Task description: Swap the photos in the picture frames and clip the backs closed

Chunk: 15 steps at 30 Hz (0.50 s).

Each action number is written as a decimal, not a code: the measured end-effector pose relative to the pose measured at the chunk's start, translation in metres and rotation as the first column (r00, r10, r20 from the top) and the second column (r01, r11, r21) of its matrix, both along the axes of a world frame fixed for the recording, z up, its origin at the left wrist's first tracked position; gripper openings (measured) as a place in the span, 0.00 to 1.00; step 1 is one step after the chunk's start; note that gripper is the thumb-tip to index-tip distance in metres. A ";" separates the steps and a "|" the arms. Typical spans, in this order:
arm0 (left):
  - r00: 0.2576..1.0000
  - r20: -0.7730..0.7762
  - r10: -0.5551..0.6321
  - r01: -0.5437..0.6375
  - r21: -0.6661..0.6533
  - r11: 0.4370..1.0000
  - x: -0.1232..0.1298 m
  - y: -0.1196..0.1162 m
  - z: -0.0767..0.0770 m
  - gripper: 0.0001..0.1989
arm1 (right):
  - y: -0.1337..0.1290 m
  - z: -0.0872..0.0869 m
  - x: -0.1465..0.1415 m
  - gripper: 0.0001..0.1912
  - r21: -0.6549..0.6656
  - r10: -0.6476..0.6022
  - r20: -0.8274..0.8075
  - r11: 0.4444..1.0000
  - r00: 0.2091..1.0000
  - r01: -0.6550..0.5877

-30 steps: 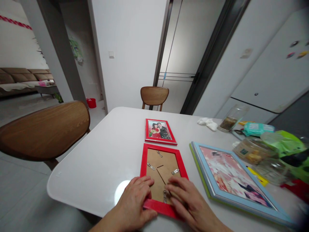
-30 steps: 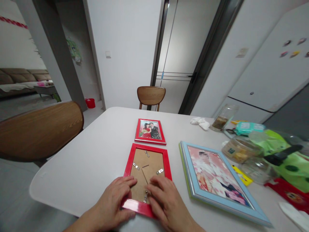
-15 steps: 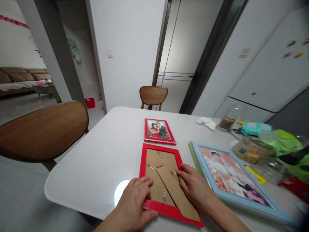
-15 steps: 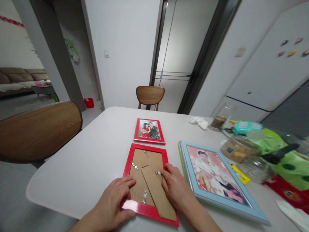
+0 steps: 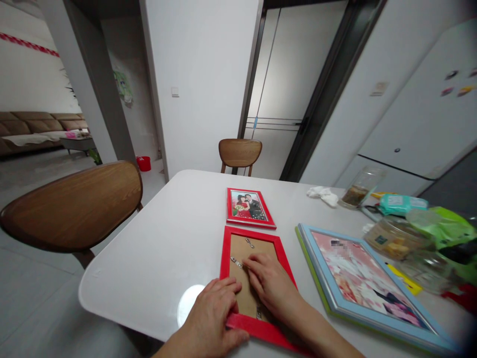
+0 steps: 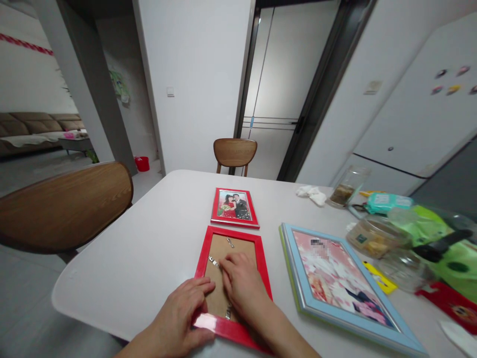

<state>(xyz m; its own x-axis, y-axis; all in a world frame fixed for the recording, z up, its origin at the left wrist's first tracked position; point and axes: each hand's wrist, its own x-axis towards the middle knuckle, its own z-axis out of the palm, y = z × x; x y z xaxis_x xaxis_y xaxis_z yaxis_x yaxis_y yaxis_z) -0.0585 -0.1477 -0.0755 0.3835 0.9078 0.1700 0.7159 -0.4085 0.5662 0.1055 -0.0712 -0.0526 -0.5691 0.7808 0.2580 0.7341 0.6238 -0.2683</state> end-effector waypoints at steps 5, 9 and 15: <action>1.000 0.015 -0.010 0.010 0.023 1.000 0.000 0.002 -0.003 0.15 | 0.007 -0.004 -0.022 0.14 -0.018 0.015 0.041 1.000 0.999 -0.014; 1.000 0.026 -0.001 0.000 0.016 1.000 0.001 0.001 -0.001 0.15 | 0.007 -0.007 -0.020 0.14 -0.031 0.030 0.026 0.999 0.999 -0.029; 1.000 0.028 0.001 -0.002 0.019 1.000 0.001 0.001 0.000 0.14 | 0.014 -0.010 -0.017 0.13 -0.051 -0.002 -0.036 0.999 0.999 0.000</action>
<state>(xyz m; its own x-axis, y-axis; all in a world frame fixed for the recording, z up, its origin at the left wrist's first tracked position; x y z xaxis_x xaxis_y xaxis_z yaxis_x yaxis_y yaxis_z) -0.0570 -0.1466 -0.0756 0.3769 0.9049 0.1979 0.7008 -0.4182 0.5778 0.0888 -0.0570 -0.0627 -0.5592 0.7941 0.2380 0.7241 0.6077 -0.3261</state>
